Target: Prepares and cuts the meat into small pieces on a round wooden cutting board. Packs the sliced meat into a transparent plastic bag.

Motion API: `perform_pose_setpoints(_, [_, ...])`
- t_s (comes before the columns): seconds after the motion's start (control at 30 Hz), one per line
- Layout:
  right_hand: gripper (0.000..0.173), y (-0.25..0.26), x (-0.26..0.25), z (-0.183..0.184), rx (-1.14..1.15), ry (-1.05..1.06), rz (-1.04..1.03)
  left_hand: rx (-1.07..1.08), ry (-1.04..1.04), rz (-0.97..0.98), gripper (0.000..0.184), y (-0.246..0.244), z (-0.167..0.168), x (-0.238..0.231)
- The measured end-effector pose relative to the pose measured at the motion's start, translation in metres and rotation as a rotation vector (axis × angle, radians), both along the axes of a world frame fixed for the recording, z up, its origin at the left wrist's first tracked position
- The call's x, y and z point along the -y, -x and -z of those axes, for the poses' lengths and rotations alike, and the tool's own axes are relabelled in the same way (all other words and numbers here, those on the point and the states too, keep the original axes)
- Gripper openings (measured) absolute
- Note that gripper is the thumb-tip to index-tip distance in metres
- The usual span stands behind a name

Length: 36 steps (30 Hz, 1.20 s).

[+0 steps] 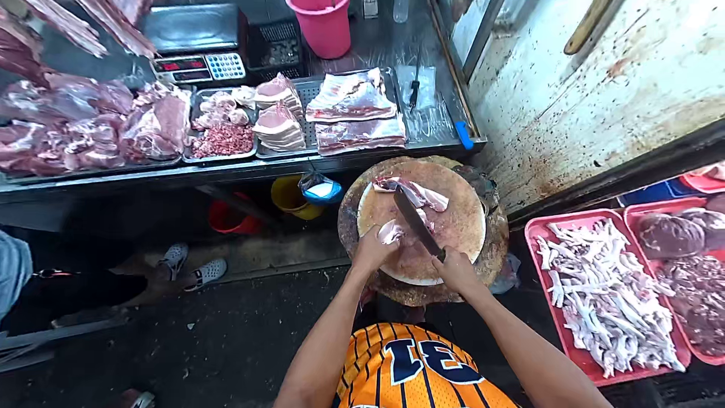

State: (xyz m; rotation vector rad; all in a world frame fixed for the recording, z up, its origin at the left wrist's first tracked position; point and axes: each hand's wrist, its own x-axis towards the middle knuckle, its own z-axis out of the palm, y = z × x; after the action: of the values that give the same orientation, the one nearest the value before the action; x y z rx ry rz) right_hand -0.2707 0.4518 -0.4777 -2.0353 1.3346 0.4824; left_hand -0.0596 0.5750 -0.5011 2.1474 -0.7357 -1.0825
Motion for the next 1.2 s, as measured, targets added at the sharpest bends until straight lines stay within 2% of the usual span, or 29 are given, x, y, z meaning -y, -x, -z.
perform_pose_setpoints(0.07, [0.043, 0.001, 0.006, -0.012, 0.058, -0.006, 0.044, 0.061, -0.047, 0.104, 0.062, -0.007, 0.012, 0.008])
perform_pose_setpoints(0.17, [0.042, -0.009, 0.012, -0.059, 0.231, -0.012, 0.077, 0.172, -0.064, 0.130, 0.068, -0.018, 0.039, 0.001])
perform_pose_setpoints(0.3, [0.033, -0.035, 0.014, -0.132, 0.719, 0.183, 0.085, 0.177, -0.001, 0.011, 0.063, -0.022, 0.041, -0.018])
perform_pose_setpoints(0.37, [0.026, -0.052, 0.006, -0.141, 1.014, 0.284, 0.072, 0.195, -0.024, -0.009, 0.058, -0.019, 0.045, -0.022])
perform_pose_setpoints(0.4, [0.025, -0.057, 0.000, -0.132, 1.089, 0.328, 0.062, 0.205, -0.031, -0.020, 0.056, -0.016, 0.047, -0.022])
perform_pose_setpoints(0.43, [0.027, -0.057, -0.007, -0.111, 1.068, 0.367, 0.046, 0.211, -0.040, -0.025, 0.054, -0.013, 0.048, -0.022])
perform_pose_setpoints(0.47, [0.031, -0.050, -0.015, -0.082, 0.940, 0.372, 0.026, 0.213, -0.050, -0.023, 0.053, -0.012, 0.047, -0.022])
perform_pose_setpoints(0.5, [0.037, -0.040, -0.021, -0.053, 0.700, 0.312, -0.002, 0.214, -0.062, -0.017, 0.052, -0.011, 0.046, -0.020])
perform_pose_setpoints(0.57, [0.046, -0.025, -0.024, -0.007, 0.172, 0.064, -0.061, 0.216, -0.098, 0.010, 0.053, -0.011, 0.044, -0.020])
perform_pose_setpoints(0.6, [0.047, -0.021, -0.024, 0.002, 0.049, -0.004, -0.053, 0.218, -0.116, 0.026, 0.053, -0.009, 0.045, -0.022])
perform_pose_setpoints(0.63, [0.046, -0.022, -0.019, -0.002, 0.024, -0.016, -0.028, 0.225, -0.117, 0.033, 0.054, -0.010, 0.045, -0.021])
perform_pose_setpoints(0.73, [0.043, -0.032, -0.002, -0.049, 0.184, 0.035, 0.062, 0.214, -0.080, 0.034, 0.057, -0.008, 0.046, -0.025])
perform_pose_setpoints(0.87, [0.033, -0.050, 0.009, -0.124, 0.667, 0.190, 0.111, 0.204, -0.062, 0.004, 0.060, -0.006, 0.043, -0.021])
perform_pose_setpoints(0.93, [0.029, -0.056, -0.003, -0.132, 0.963, 0.299, 0.062, 0.207, -0.069, -0.010, 0.061, -0.001, 0.044, -0.021])
perform_pose_setpoints(0.97, [0.030, -0.057, -0.011, -0.125, 1.050, 0.340, 0.024, 0.214, -0.074, -0.016, 0.061, 0.002, 0.046, -0.021])
perform_pose_setpoints(1.0, [0.030, -0.054, -0.020, -0.108, 1.046, 0.358, -0.002, 0.226, -0.077, -0.022, 0.061, 0.004, 0.048, -0.021])
perform_pose_setpoints(1.03, [0.032, -0.046, -0.030, -0.083, 0.917, 0.341, -0.021, 0.235, -0.076, -0.027, 0.060, 0.004, 0.048, -0.020])
perform_pose_setpoints(1.1, [0.043, -0.031, -0.036, -0.036, 0.348, 0.113, -0.087, 0.261, -0.073, -0.016, 0.057, 0.004, 0.048, -0.018])
perform_pose_setpoints(1.13, [0.046, -0.026, -0.035, -0.013, 0.141, 0.018, -0.107, 0.257, -0.075, -0.005, 0.057, 0.006, 0.048, -0.018])
perform_pose_setpoints(1.2, [0.047, -0.024, -0.028, -0.006, 0.020, -0.030, -0.098, 0.250, -0.082, 0.024, 0.057, 0.005, 0.048, -0.019])
